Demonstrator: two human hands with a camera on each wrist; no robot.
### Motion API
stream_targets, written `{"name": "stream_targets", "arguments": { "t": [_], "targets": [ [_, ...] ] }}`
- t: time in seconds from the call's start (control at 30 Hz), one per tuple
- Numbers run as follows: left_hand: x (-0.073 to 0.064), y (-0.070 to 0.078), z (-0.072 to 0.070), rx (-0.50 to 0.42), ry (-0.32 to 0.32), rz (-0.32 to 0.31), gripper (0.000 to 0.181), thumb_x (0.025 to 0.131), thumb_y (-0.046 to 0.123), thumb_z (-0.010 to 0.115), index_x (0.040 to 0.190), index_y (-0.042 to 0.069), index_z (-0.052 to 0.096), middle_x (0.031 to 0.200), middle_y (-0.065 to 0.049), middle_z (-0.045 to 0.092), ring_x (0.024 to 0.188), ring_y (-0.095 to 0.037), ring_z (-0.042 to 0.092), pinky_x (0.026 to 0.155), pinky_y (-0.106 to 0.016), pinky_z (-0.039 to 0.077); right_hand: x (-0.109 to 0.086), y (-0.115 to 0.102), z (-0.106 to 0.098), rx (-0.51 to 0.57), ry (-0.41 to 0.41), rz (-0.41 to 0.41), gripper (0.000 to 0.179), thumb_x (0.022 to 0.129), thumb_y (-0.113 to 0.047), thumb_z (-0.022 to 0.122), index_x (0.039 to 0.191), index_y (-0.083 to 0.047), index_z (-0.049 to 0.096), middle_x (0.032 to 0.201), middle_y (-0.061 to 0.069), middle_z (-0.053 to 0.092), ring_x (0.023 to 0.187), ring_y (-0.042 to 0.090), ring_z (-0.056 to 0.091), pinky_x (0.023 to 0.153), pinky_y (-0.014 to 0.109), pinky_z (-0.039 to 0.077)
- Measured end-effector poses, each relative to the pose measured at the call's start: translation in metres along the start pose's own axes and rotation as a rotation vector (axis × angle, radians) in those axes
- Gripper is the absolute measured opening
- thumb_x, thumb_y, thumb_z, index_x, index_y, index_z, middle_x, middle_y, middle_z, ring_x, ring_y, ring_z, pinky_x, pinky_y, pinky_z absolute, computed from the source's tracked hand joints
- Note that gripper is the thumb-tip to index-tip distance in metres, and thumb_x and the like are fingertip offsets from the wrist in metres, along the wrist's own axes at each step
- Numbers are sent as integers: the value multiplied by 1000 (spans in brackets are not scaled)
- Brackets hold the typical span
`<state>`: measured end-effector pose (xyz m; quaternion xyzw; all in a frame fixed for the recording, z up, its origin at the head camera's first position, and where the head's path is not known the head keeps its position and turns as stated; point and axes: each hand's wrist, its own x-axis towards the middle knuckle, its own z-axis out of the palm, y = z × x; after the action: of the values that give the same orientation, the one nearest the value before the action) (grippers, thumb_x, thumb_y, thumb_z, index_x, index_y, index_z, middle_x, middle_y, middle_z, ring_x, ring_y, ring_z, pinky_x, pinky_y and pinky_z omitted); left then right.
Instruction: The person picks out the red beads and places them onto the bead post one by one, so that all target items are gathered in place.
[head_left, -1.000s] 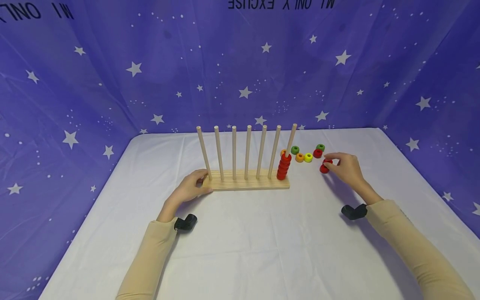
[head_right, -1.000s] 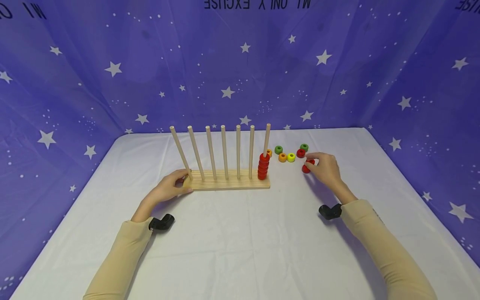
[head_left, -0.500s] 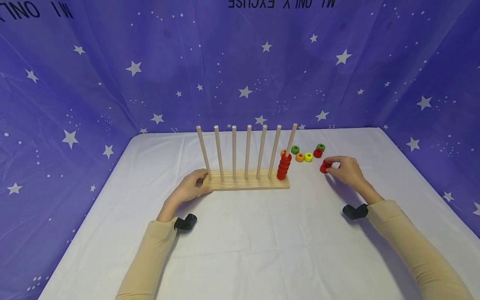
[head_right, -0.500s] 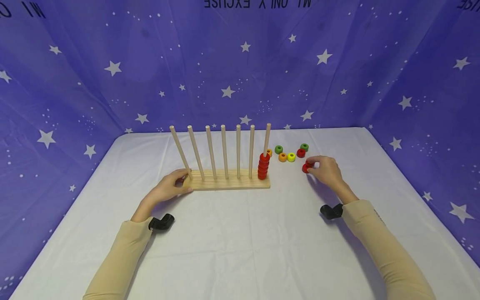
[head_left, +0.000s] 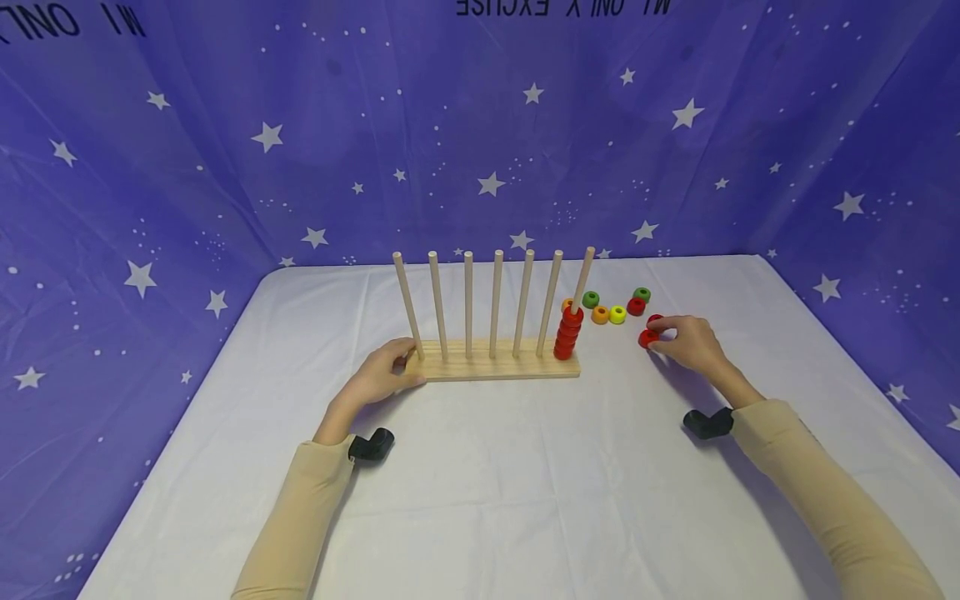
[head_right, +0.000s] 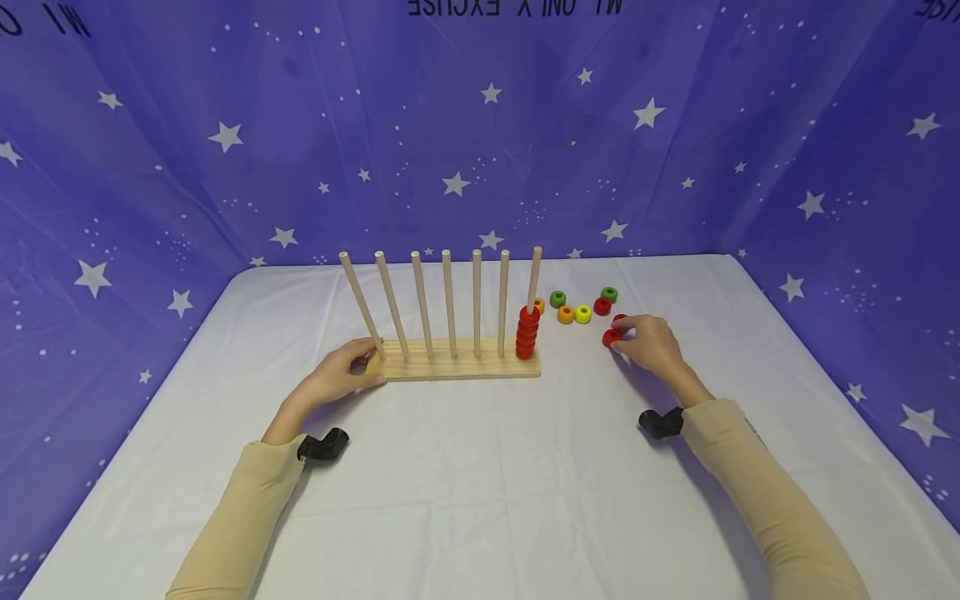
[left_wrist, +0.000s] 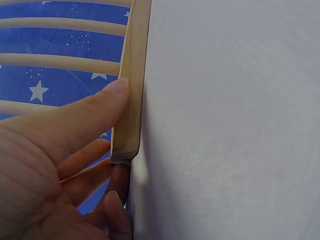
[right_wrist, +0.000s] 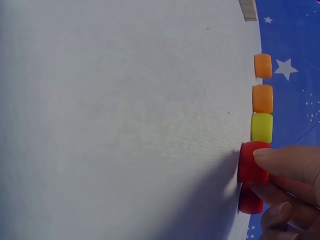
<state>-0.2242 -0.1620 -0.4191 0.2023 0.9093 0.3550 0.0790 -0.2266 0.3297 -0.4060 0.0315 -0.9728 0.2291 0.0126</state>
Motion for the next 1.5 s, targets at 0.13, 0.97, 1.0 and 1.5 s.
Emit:
{"name": "stream_targets", "arguments": {
  "t": [0.13, 0.97, 1.0, 1.5],
  "targets": [
    [1, 0, 0, 0, 3, 7, 63, 84, 15, 68, 137, -4, 41, 139, -25, 45, 120, -41, 50, 105, -52, 40, 0, 0, 0, -3, -5, 7, 37, 83, -13, 64, 116, 3, 62, 112, 27, 64, 109, 44, 52, 90, 56, 42],
    [2, 2, 0, 3, -1, -6, 64, 84, 16, 68, 138, -4, 40, 140, -25, 43, 121, -42, 49, 106, -53, 39, -2, -3, 1, -13, -37, 37, 41, 82, -17, 69, 114, 6, 62, 109, 25, 66, 98, 38, 55, 80, 48, 45],
    [3, 2, 0, 6, -1, -6, 64, 84, 16, 68, 138, -4, 40, 140, -25, 43, 121, -42, 49, 106, -53, 39, -2, -3, 1, -14, -36, 41, 40, 81, -17, 69, 114, 6, 63, 109, 25, 66, 97, 37, 55, 80, 48, 46],
    [1, 0, 1, 2, 1, -5, 62, 85, 16, 67, 138, -4, 41, 139, -26, 44, 121, -42, 49, 106, -53, 39, -9, -14, -4, -29, 59, -10, 40, 79, -21, 73, 110, 2, 66, 101, 24, 69, 59, 18, 43, 51, 24, 30]
  ]
}}
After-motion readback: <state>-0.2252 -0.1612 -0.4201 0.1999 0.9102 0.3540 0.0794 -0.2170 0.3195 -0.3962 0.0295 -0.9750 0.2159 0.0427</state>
